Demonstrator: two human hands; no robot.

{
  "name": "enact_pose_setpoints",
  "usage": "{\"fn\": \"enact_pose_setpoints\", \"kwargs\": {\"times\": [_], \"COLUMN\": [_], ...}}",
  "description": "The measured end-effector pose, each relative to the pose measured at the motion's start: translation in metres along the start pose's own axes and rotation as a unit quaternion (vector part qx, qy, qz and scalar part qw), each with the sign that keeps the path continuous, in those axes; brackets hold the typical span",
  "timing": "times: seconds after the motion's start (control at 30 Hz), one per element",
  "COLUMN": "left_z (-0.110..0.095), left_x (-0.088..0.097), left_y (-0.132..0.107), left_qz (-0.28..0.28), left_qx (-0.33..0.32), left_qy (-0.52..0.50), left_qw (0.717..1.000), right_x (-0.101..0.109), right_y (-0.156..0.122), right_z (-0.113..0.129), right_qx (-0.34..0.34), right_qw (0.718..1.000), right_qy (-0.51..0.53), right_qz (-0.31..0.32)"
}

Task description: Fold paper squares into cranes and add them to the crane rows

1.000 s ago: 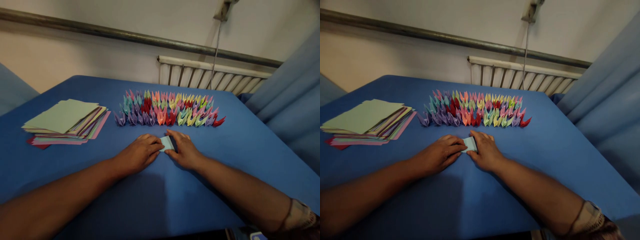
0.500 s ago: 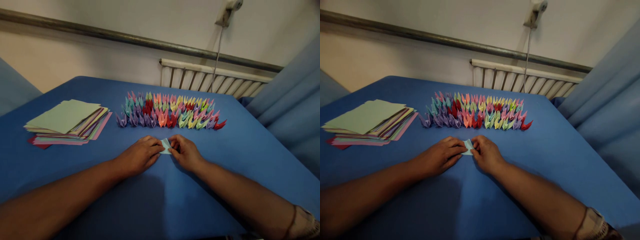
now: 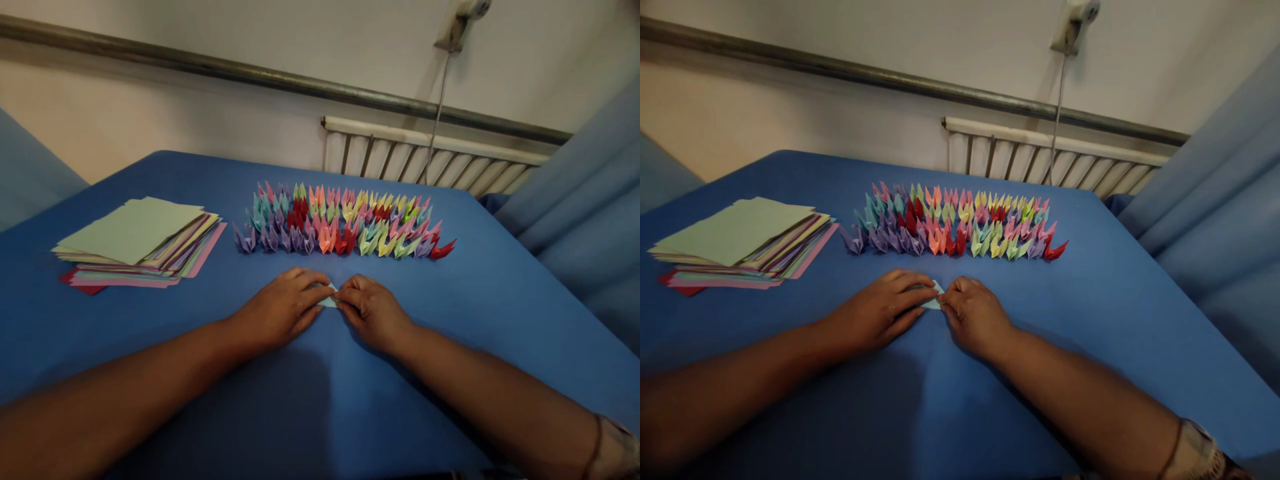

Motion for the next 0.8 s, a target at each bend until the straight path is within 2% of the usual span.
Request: {"fn": "enact_pose_setpoints", "kwargs": {"times": [0.13,0.23,0.33,0.43,0.57,0.67,0.8], "left_z": [0.000,0.001,0.002,0.003,0.002,0.001,0.006], "left_x": [-0.009,-0.012,-0.011,-0.011,-0.012,-0.012,-0.012], "left_y": [-0.002,-0.003,-0.003,-0.003,-0.003,-0.002,-0.002], "left_qz": [0.026,0.034,0.034,0.031,0.021,0.018,0.014], "left_qx": [-0.009,-0.005,-0.006,-0.002,-0.007,-0.014,-0.006], "left_qy": [0.035,0.047,0.046,0.038,0.042,0.043,0.026], "left_qw": [0.999,0.998,0.998,0.999,0.999,0.999,1.000], "right_x": [0.005,0.012,0.026,0.035,0.021,0.014,0.013], "right_y": [-0.002,-0.002,0.001,0.003,0.005,0.003,0.002], "right_z": [-0.001,-0.011,-0.031,-0.038,-0.026,-0.022,-0.023], "right_qx": [-0.010,-0.037,-0.085,-0.087,-0.039,-0.047,-0.063], "right_qw": [1.000,0.997,0.987,0.982,0.994,0.997,0.996], "right_qy": [0.008,0.059,0.105,0.076,0.051,0.019,-0.018], "right_qz": [-0.010,-0.026,-0.090,-0.148,-0.094,-0.061,-0.055]}}
Point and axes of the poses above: each hand's wrist, its own y-axis towards the middle knuckle, its own x-axis out of the back of the hand, z = x × y, the point moved 8 cm from there along y, towards the middle knuckle, and after that the axes turned 13 degrees about y, right-handed, at the moved point
